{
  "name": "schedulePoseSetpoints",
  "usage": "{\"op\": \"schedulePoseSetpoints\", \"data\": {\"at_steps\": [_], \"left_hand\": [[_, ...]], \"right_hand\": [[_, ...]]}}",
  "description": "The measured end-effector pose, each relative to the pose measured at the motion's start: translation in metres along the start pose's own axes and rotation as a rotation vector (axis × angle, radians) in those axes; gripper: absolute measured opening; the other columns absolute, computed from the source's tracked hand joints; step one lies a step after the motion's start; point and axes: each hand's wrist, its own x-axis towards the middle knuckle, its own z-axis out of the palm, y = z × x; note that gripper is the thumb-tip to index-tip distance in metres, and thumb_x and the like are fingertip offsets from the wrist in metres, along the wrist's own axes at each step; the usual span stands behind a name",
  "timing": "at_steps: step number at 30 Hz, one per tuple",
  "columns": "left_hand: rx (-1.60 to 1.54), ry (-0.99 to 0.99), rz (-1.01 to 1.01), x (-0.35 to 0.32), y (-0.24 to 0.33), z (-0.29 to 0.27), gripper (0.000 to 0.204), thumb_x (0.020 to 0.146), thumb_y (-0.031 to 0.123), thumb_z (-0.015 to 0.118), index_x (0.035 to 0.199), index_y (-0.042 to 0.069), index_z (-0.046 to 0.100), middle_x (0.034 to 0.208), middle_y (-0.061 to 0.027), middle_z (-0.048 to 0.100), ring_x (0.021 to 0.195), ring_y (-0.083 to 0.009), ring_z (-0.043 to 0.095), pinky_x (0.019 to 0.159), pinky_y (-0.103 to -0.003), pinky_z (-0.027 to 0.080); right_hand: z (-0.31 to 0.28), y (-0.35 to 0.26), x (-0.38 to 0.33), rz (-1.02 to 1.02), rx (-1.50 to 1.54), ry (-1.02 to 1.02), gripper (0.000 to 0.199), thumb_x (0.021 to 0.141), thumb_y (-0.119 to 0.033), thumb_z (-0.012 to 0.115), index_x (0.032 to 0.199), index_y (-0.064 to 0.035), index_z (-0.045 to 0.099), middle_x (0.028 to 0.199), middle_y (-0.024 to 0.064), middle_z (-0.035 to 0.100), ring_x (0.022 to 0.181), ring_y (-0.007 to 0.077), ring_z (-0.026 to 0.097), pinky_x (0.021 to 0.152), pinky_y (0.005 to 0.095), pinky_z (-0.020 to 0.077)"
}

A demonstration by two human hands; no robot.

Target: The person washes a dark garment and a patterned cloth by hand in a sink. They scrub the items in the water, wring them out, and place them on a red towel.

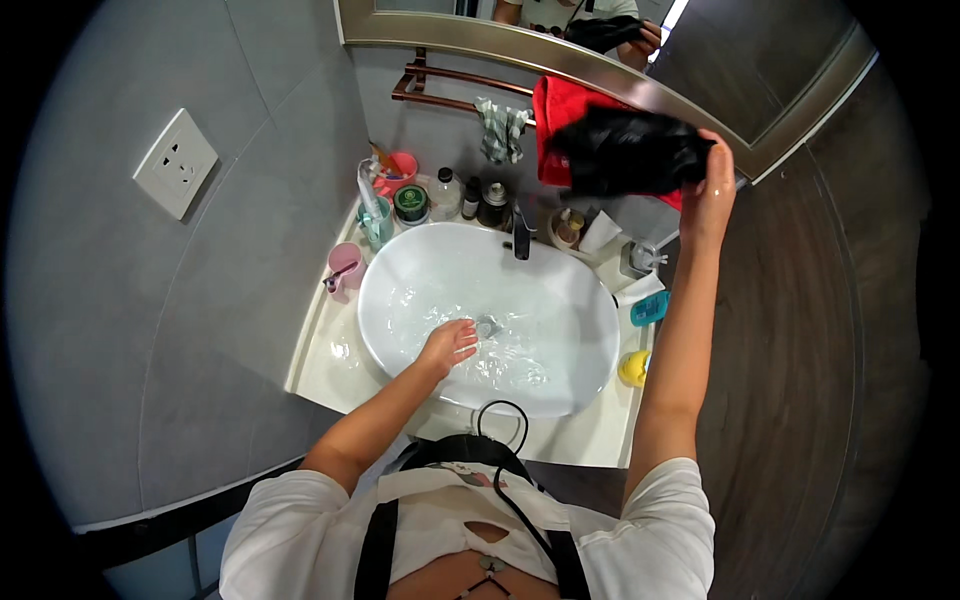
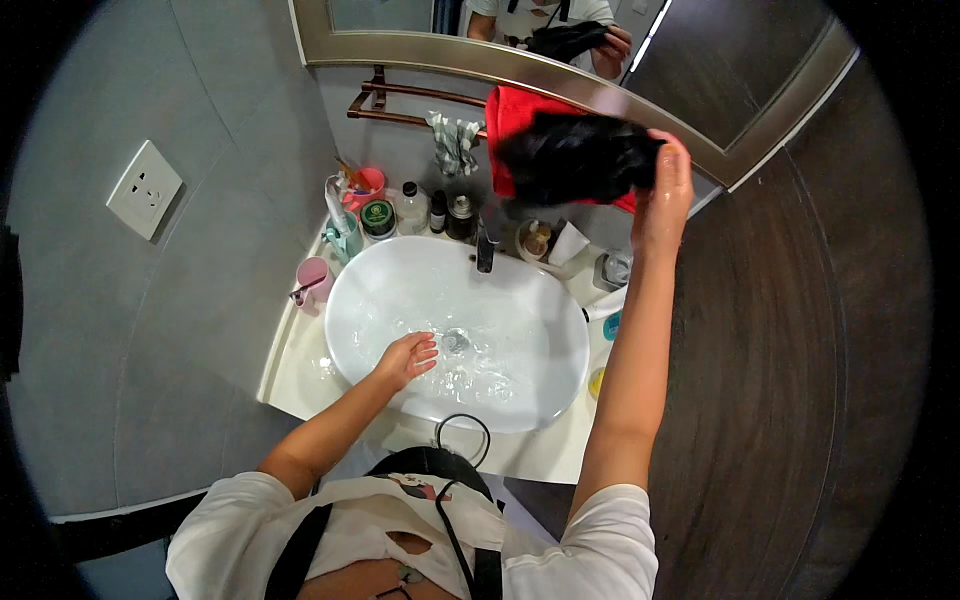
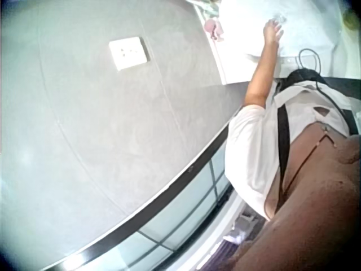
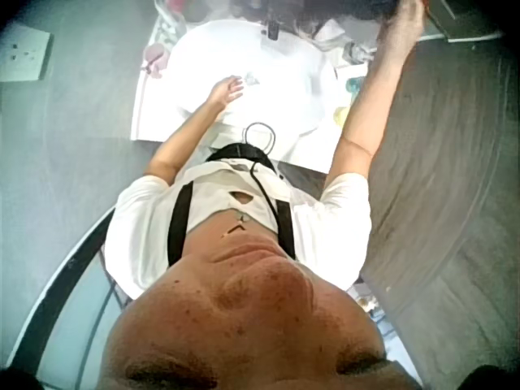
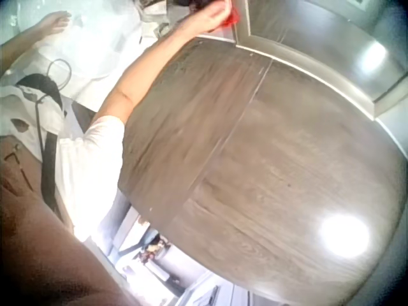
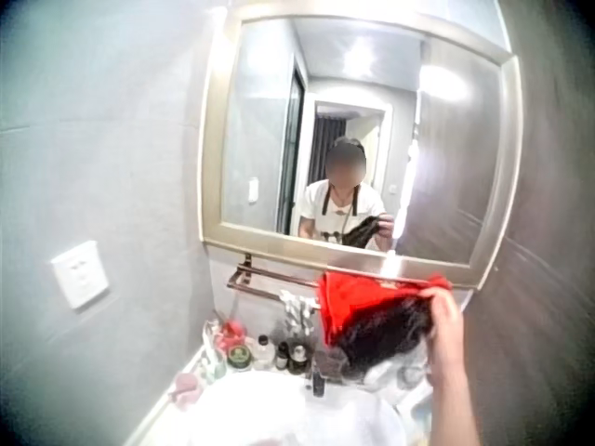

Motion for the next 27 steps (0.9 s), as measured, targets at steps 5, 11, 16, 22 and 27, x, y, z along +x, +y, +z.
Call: {"op": "schedulePoseSetpoints", "data": {"at_steps": [5, 11, 16, 22, 27], "left_hand": [[-0.101, 0.003, 0.002, 0.009, 0.005, -0.007, 0.025, 0.082, 0.022, 0.049, 0.100, 0.004, 0.051, 0.093, -0.0070, 0.051, 0.089, -0.0201, 0.052, 0.079, -0.035, 0.045], [-0.178, 0.025, 0.039, 0.030, 0.012, -0.037, 0.034, 0.080, 0.023, 0.051, 0.108, 0.003, 0.048, 0.105, -0.0105, 0.048, 0.097, -0.0238, 0.049, 0.083, -0.036, 0.044], [-0.248, 0.073, 0.019, 0.033, 0.018, -0.035, 0.035, 0.081, 0.022, 0.048, 0.111, 0.002, 0.047, 0.111, -0.0119, 0.046, 0.100, -0.0245, 0.048, 0.085, -0.036, 0.043], [-0.241, 0.105, 0.002, 0.025, 0.023, -0.026, 0.033, 0.080, 0.022, 0.050, 0.108, 0.004, 0.048, 0.113, -0.0120, 0.046, 0.100, -0.0236, 0.048, 0.085, -0.036, 0.043], [-0.279, 0.111, -0.019, 0.025, 0.016, -0.043, 0.032, 0.080, 0.021, 0.052, 0.107, 0.005, 0.050, 0.108, -0.0103, 0.049, 0.095, -0.0220, 0.050, 0.081, -0.034, 0.044]], "right_hand": [[-0.065, 0.063, 0.038, -0.382, -0.914, -0.090, 0.030, 0.081, -0.016, 0.051, 0.108, -0.0050, 0.048, 0.106, 0.0078, 0.051, 0.096, 0.0211, 0.049, 0.085, 0.0310, 0.0365], [-0.045, 0.075, 0.004, -0.520, -1.215, 0.060, 0.042, 0.073, -0.016, 0.059, 0.112, -0.0064, 0.047, 0.112, 0.0146, 0.049, 0.107, 0.0304, 0.043, 0.090, 0.0375, 0.0319], [0.021, 0.091, -0.055, -0.582, -0.952, -0.014, 0.013, 0.076, -0.002, 0.054, 0.089, -0.0038, 0.058, 0.089, 0.0090, 0.057, 0.084, 0.0217, 0.054, 0.074, 0.0288, 0.0418], [0.094, 0.152, -0.091, -0.088, -0.806, -0.457, 0.037, 0.075, -0.016, 0.058, 0.111, -0.0138, 0.052, 0.118, 0.0160, 0.040, 0.103, 0.0290, 0.046, 0.077, 0.0329, 0.0431], [0.119, 0.180, -0.077, -0.208, -0.980, -0.309, 0.042, 0.074, -0.014, 0.058, 0.113, -0.0075, 0.047, 0.116, 0.0196, 0.040, 0.101, 0.0336, 0.046, 0.085, 0.0382, 0.0375]]}}
